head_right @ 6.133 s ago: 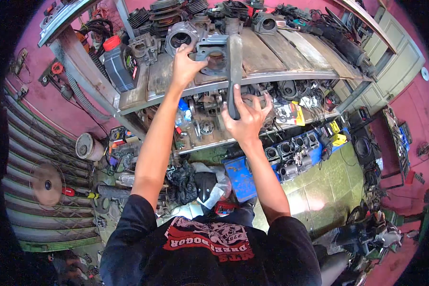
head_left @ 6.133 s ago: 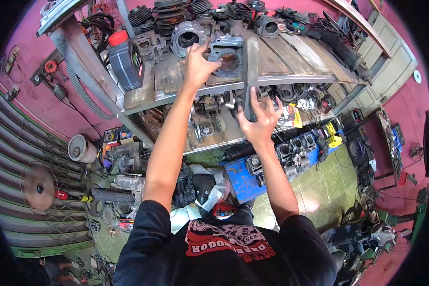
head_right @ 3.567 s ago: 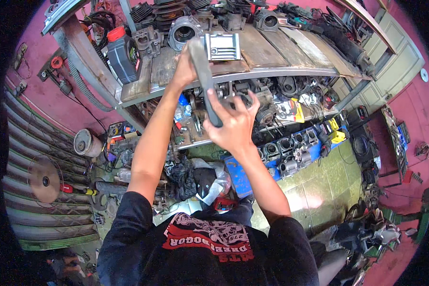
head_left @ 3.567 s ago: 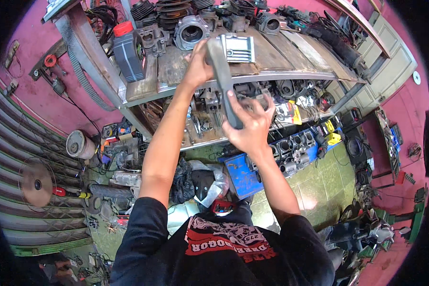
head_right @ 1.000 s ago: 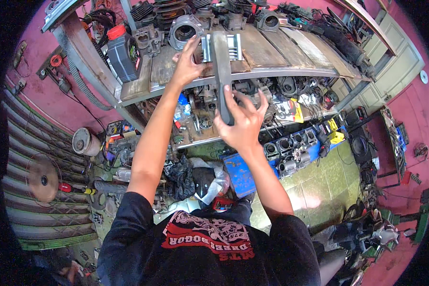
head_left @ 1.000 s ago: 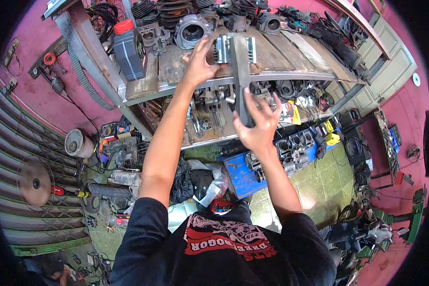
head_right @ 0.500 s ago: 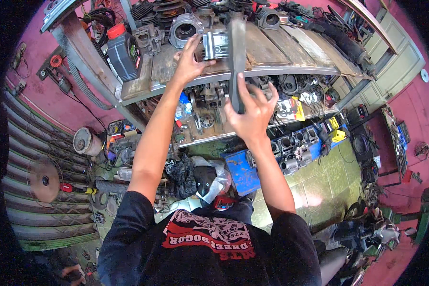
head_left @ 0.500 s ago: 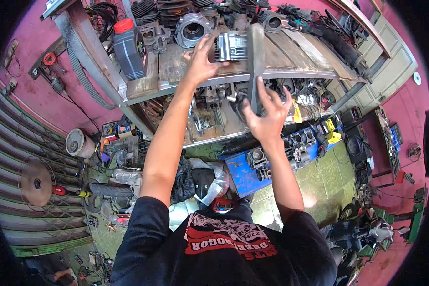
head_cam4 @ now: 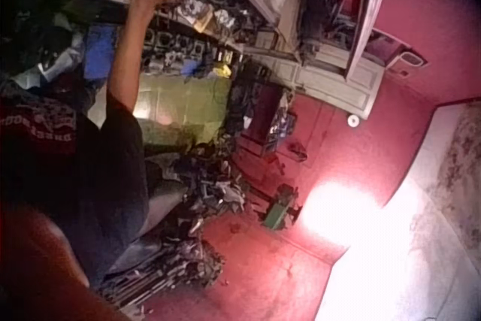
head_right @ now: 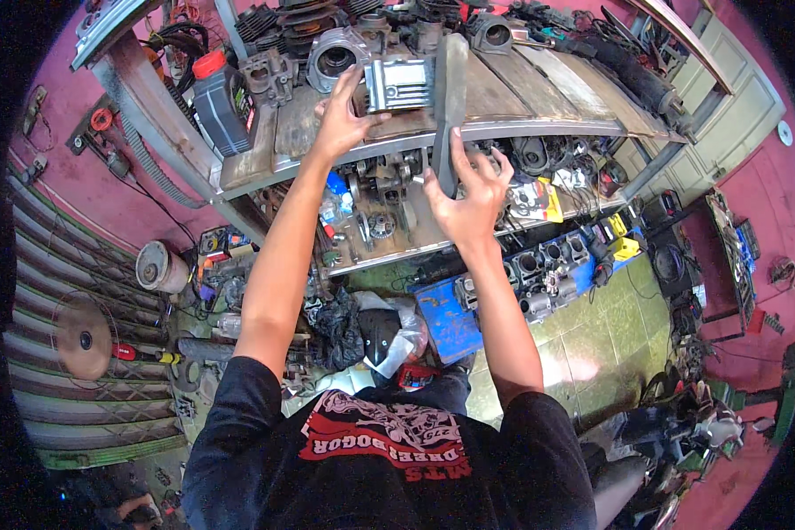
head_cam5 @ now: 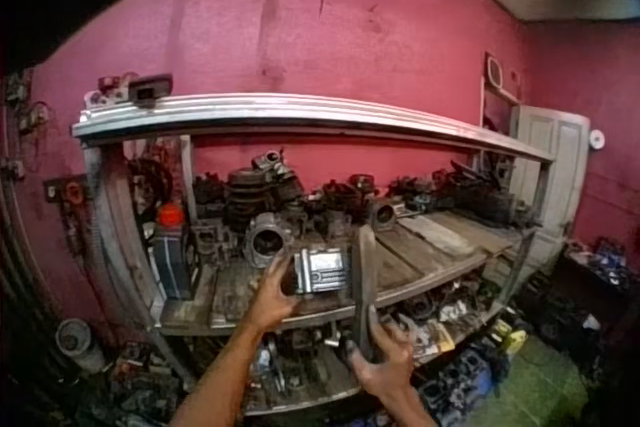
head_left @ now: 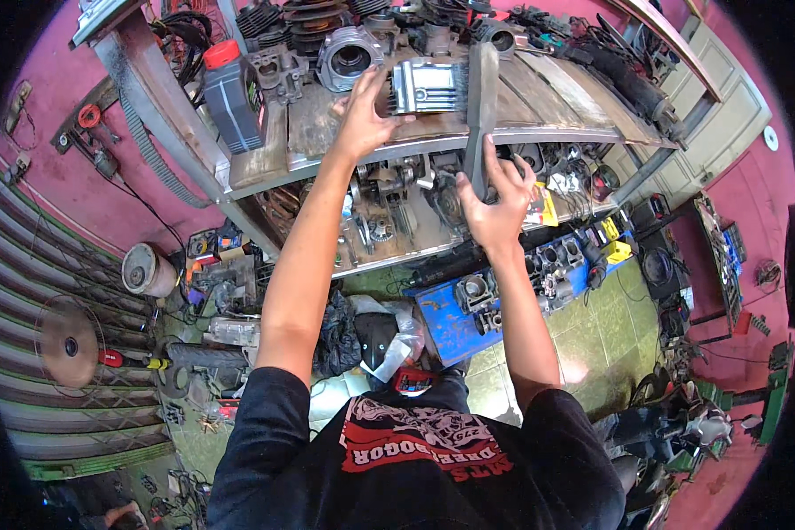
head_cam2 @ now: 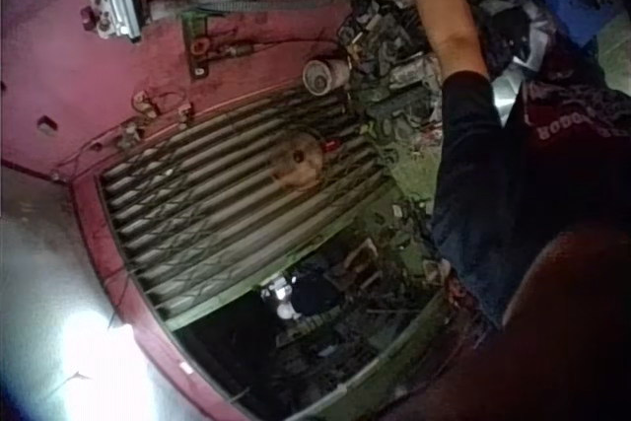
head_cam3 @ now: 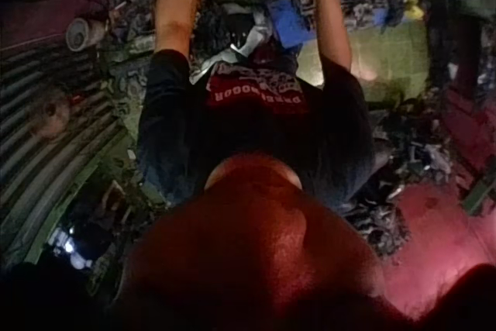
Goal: The person uses a metal file to smooth the edges of two separate metal engine parts on a workbench. They rotate the parts to file different sides and then place them on a blue tray with other parts.
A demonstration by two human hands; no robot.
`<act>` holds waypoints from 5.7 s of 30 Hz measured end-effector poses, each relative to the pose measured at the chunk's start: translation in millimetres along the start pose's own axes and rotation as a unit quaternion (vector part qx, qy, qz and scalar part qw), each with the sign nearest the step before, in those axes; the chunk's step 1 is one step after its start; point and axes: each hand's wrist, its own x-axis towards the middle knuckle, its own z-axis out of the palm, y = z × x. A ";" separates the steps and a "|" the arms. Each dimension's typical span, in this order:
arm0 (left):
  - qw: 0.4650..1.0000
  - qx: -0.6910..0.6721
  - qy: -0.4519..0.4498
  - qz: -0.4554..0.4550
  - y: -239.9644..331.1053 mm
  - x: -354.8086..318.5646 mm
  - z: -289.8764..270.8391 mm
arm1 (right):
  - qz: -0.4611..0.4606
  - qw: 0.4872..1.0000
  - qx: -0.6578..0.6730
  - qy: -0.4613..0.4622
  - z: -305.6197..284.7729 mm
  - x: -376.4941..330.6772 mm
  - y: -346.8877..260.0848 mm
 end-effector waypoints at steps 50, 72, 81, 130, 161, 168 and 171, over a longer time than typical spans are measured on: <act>0.975 0.214 0.002 0.062 0.5 16.2 7.7 | -0.022 0.998 -0.040 -0.049 14.9 -36.6 -6.7; 0.988 0.129 -0.071 -0.054 17.3 4.5 -13.4 | -0.031 0.998 -0.036 -0.043 30.8 -46.5 -2.2; 0.971 0.194 -0.096 -0.105 45.6 -5.1 -15.4 | -0.011 0.997 -0.038 -0.068 24.2 -48.4 -4.0; 0.962 0.199 0.188 0.006 16.0 -19.5 39.2 | -0.121 0.985 -0.062 -0.104 15.9 36.1 8.9; 0.965 0.130 0.216 -0.072 14.5 -11.1 36.6 | -0.102 0.988 -0.057 -0.098 12.6 28.3 11.2; 0.958 0.153 0.233 -0.074 13.4 -12.8 35.9 | -0.108 0.988 -0.055 -0.100 12.1 33.1 3.8; 0.947 0.180 0.230 -0.131 13.7 -16.3 33.4 | -0.109 0.988 -0.058 -0.094 11.3 34.7 2.3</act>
